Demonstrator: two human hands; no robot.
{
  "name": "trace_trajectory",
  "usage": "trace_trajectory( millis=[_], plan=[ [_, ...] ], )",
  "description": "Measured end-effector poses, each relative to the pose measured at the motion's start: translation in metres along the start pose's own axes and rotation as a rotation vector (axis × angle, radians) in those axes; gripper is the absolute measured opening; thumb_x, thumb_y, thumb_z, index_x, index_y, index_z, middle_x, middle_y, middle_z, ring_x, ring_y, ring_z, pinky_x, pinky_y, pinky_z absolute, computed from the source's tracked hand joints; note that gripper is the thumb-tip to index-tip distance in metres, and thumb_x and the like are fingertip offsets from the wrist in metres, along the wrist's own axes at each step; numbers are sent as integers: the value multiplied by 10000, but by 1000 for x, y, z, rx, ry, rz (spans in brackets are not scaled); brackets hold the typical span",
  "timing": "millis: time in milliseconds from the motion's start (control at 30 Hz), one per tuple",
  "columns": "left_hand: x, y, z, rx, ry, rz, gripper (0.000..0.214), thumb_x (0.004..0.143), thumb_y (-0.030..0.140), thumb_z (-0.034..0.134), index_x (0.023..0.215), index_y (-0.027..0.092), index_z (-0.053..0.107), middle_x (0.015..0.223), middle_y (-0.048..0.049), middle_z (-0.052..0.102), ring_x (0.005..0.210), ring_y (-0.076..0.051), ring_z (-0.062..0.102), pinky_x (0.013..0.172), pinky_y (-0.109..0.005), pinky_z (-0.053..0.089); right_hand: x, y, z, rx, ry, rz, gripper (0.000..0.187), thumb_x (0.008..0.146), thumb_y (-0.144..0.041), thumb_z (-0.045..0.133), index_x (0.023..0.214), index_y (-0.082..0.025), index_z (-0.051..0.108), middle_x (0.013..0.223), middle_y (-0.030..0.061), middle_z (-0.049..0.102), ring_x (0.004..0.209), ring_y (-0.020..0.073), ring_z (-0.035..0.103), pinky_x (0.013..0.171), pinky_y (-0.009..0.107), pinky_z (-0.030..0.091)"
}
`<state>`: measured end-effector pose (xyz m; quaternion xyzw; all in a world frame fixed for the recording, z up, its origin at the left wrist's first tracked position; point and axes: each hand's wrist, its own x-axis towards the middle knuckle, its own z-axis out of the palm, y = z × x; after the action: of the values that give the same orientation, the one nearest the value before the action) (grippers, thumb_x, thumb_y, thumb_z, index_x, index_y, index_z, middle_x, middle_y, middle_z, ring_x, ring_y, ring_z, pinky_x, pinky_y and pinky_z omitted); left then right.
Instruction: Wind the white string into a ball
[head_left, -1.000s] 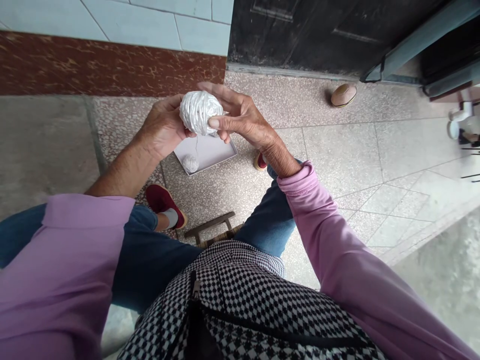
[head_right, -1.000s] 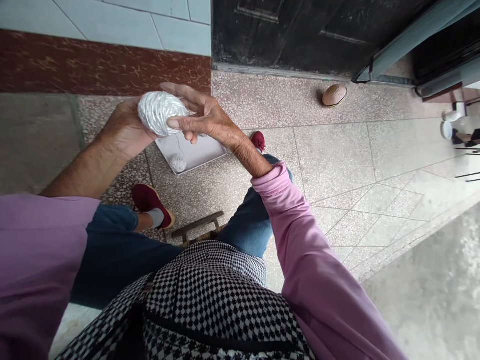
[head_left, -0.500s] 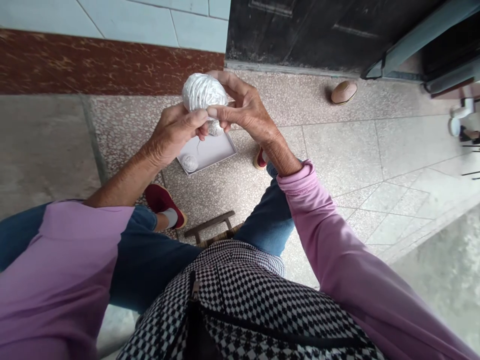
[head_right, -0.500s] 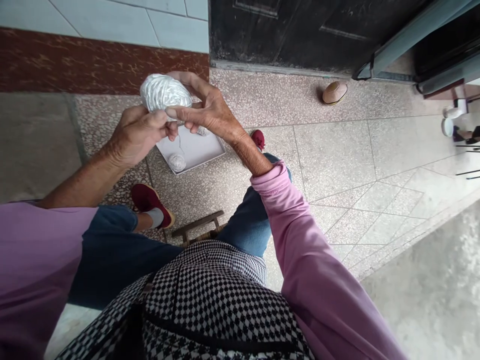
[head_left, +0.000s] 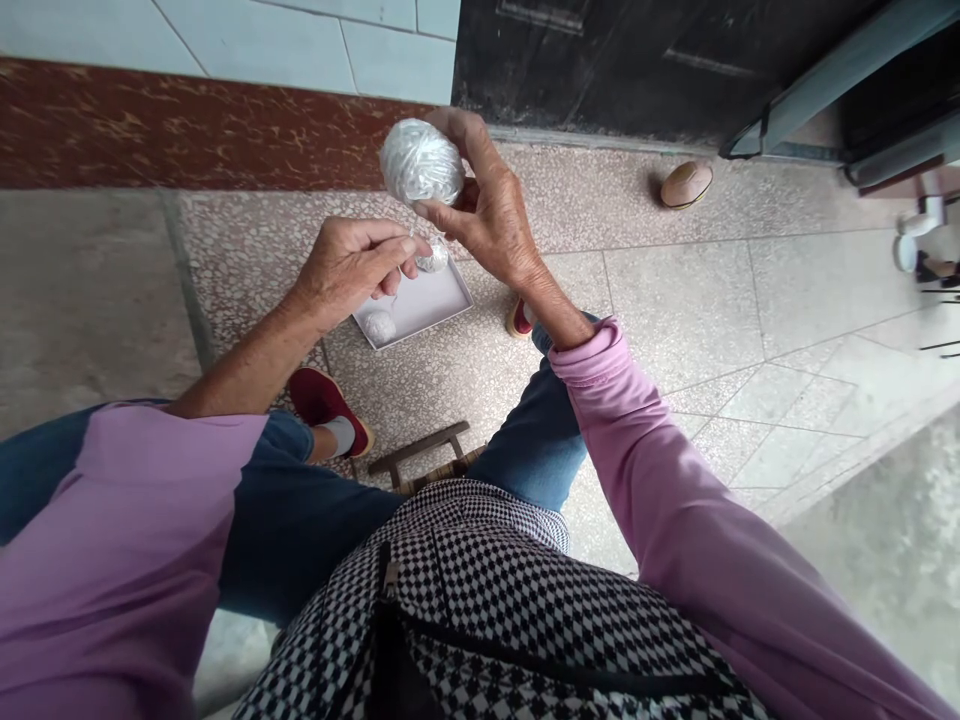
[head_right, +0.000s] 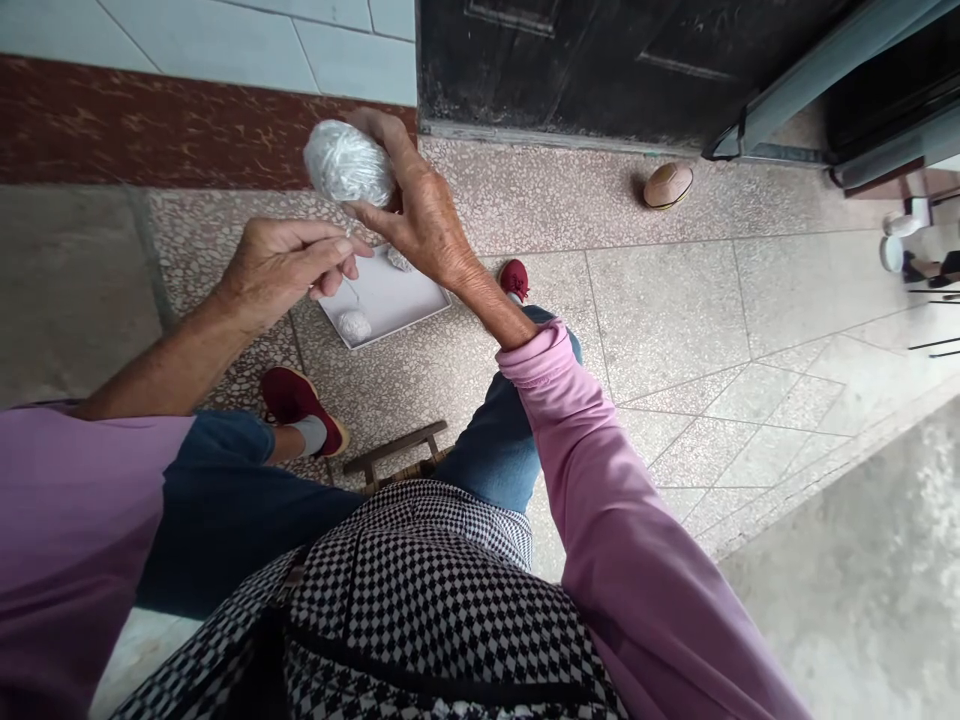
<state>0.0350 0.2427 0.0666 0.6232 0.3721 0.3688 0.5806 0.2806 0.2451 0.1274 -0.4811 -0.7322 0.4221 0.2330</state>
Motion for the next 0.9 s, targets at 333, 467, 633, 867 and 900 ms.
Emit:
trace_trajectory(
  millis=[333, 467, 633, 867, 900],
  plan=[
    [1, 11, -25, 592, -106, 217, 98, 922, 253, 808, 844, 244, 866, 913, -50, 815, 873, -238, 703, 957, -386, 607, 11, 55, 24, -404, -180, -126, 834, 1052, -497, 846, 1797, -126, 786, 1693, 115, 860, 1515, 327, 802, 1342, 430, 634],
    [8, 8, -35, 470, -90, 171, 73, 852, 196, 950, 834, 217, 882, 844, -26, 781, 802, -198, 679, 875, -333, 597, 5, 49, 32, -166, -321, -107, 790, 1114, -686, 805, 1653, -111, 860, 1455, 81, 922, 1406, 305, 842, 1231, 421, 683],
    [15, 2, -37, 205, 37, 123, 200, 907, 232, 1037, 862, 159, 856, 824, -7, 759, 745, -139, 654, 802, -267, 600, 4, 48, 36, 225, -335, -59, 895, 1167, -580, 988, 1830, -124, 596, 1597, 113, 820, 1166, 223, 855, 899, 274, 721],
    [20, -4, -28, -109, 208, -93, 331, 876, -136, 1004, 816, 128, 815, 784, 2, 720, 662, -93, 620, 790, -230, 656, 0, 39, 38, 268, -245, 28, 944, 1155, -218, 1094, 1880, -183, 490, 1590, 88, 839, 914, 111, 783, 791, 207, 652],
    [20, -5, -28, -136, 217, -108, 347, 873, -167, 997, 821, 128, 823, 770, 2, 717, 643, -89, 609, 753, -208, 636, -2, 35, 37, 224, -213, 35, 950, 1139, -229, 1090, 1890, -189, 510, 1570, 72, 859, 941, 127, 794, 808, 218, 665]
  ],
)
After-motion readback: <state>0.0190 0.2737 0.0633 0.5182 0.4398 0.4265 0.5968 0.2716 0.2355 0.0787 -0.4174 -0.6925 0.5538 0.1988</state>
